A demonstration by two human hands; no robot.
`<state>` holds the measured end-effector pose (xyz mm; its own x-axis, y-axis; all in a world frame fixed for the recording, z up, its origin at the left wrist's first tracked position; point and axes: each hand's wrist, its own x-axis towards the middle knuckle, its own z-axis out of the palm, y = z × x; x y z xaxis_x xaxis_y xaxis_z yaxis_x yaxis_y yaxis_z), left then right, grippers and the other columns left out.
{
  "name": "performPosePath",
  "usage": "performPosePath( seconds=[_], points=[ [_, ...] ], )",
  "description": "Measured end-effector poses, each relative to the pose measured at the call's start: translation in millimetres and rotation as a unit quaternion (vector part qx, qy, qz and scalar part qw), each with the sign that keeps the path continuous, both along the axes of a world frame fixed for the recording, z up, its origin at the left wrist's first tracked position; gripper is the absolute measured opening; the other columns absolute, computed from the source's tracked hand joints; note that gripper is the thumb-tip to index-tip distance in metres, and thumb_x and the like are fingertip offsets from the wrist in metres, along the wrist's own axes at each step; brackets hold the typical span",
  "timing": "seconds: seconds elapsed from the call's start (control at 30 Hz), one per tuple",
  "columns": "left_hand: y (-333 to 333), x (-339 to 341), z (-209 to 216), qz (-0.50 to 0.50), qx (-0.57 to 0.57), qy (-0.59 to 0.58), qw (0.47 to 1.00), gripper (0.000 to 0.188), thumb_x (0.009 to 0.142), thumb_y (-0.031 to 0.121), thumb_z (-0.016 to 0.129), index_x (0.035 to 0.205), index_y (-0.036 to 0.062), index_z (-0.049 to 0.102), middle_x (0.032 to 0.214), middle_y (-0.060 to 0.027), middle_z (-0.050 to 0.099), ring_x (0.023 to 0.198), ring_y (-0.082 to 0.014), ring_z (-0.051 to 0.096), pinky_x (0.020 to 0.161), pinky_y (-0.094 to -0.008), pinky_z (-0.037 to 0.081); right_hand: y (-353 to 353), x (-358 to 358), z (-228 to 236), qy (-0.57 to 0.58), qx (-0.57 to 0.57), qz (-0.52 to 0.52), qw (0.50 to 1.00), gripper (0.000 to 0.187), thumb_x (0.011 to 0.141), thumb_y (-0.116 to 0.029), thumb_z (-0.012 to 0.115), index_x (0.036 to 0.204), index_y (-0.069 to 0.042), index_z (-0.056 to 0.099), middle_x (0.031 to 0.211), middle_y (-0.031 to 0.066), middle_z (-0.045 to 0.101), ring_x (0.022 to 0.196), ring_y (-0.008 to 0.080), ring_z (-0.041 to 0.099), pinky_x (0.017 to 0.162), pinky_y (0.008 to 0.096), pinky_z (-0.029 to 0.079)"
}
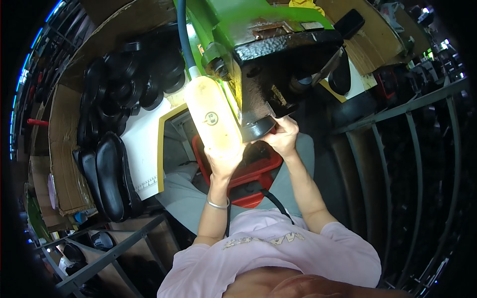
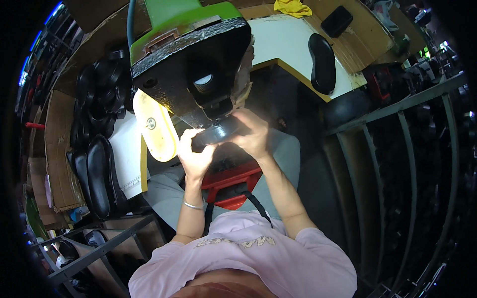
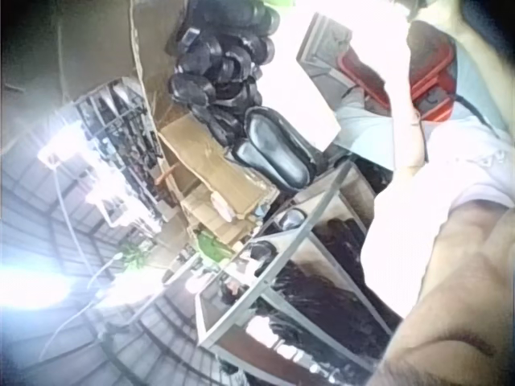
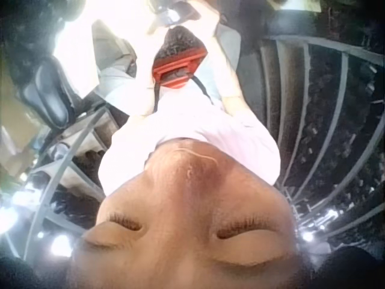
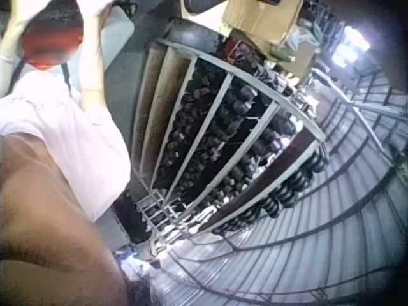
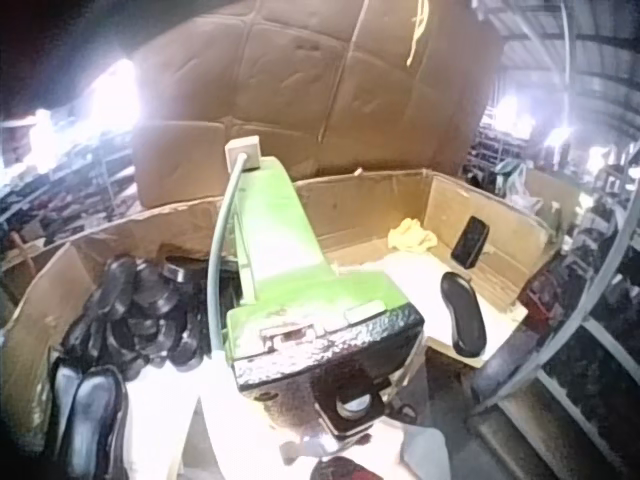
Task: The person uses a green grinding machine to smooth the edges of black shoe soles. They repeatedly pick up soles from a red basket, press them against the spinning wheel, and place them on a nearby shelf. The person also retrieves new soles from a metal rack to continue the process.
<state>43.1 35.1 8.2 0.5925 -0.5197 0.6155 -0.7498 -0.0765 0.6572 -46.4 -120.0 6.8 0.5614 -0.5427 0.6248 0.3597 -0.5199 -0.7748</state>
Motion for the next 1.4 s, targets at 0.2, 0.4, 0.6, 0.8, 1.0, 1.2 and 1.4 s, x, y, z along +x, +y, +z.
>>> performPosePath(
  seconds=[0.2, 0.4, 0.6, 0.8, 1.0, 1.2, 1.4],
  points=[
    [-28, -28, -37, -0.071, -0.214, 0.348, 0.91, 0.04, 0.074, 0.009, 0.081, 0.1, 0.0021, 0.053, 0.095, -0.0046, 0.06, 0.089, -0.0135, 0.059, 0.083, -0.0276, 0.049, -19, 2, -133, 0.065, 0.396, 0.142, 0.905, 0.042, 0.073, 0.002, 0.071, 0.114, 0.003, 0.062, 0.102, 0.008, 0.066, 0.089, 0.0153, 0.063, 0.08, 0.0262, 0.05],
    [-33, -36, -32, -0.078, -0.222, 0.366, 0.9, 0.044, 0.074, 0.009, 0.081, 0.107, 0.0012, 0.053, 0.097, -0.0044, 0.06, 0.09, -0.0135, 0.059, 0.084, -0.0278, 0.048, -42, -30, -143, -0.017, 0.438, 0.005, 0.899, 0.027, 0.073, 0.003, 0.068, 0.099, -0.002, 0.061, 0.096, 0.0047, 0.06, 0.084, 0.0132, 0.059, 0.074, 0.0256, 0.05],
    [-22, -27, -23, -0.109, -0.176, 0.348, 0.914, 0.051, 0.07, 0.0, 0.082, 0.109, 0.0028, 0.049, 0.1, -0.0056, 0.057, 0.093, -0.0158, 0.059, 0.087, -0.0305, 0.05, -82, -90, 8, 0.101, 0.096, -0.158, 0.978, 0.046, 0.063, 0.007, 0.078, 0.1, -0.003, 0.054, 0.092, 0.0037, 0.056, 0.085, 0.0118, 0.056, 0.075, 0.0234, 0.047],
    [8, -10, -27, -0.108, -0.29, 0.388, 0.868, 0.055, 0.069, 0.001, 0.081, 0.115, -0.0005, 0.05, 0.107, -0.0137, 0.061, 0.103, -0.0277, 0.062, 0.092, -0.0372, 0.049, -61, -65, 61, 0.126, 0.04, -0.133, 0.982, 0.076, 0.047, -0.01, 0.092, 0.11, -0.001, 0.05, 0.093, 0.005, 0.054, 0.087, 0.0139, 0.052, 0.083, 0.027, 0.043],
    [80, 13, -23, -0.065, -0.322, 0.406, 0.853, 0.051, 0.068, 0.002, 0.081, 0.104, 0.0028, 0.046, 0.104, -0.0142, 0.055, 0.104, -0.0294, 0.06, 0.091, -0.0403, 0.05, -12, -19, 53, 0.079, 0.047, -0.03, 0.995, 0.095, 0.049, -0.018, 0.094, 0.128, -0.001, 0.044, 0.097, 0.005, 0.054, 0.094, 0.0149, 0.051, 0.088, 0.03, 0.042],
    [67, -16, 0, -0.099, -0.114, -0.011, 0.988, 0.027, 0.076, 0.008, 0.074, 0.085, 0.0071, 0.049, 0.094, -0.0143, 0.063, 0.1, -0.0392, 0.063, 0.089, -0.0476, 0.051, 31, -33, -14, -0.115, 0.551, 0.142, 0.814, 0.08, 0.078, -0.008, 0.072, 0.145, -0.004, 0.027, 0.141, 0.0107, 0.037, 0.131, 0.0221, 0.035, 0.107, 0.035, 0.03],
    [2, -58, -1, -0.15, -0.069, -0.006, 0.986, 0.072, 0.065, 0.001, 0.079, 0.13, 0.0051, 0.047, 0.14, -0.0279, 0.039, 0.129, -0.0425, 0.04, 0.107, -0.0464, 0.033, -38, -50, 13, 0.036, 0.428, -0.021, 0.903, 0.051, 0.076, 0.004, 0.057, 0.126, 0.0, 0.052, 0.112, 0.0054, 0.061, 0.097, 0.014, 0.059, 0.084, 0.0262, 0.048]
  ],
)
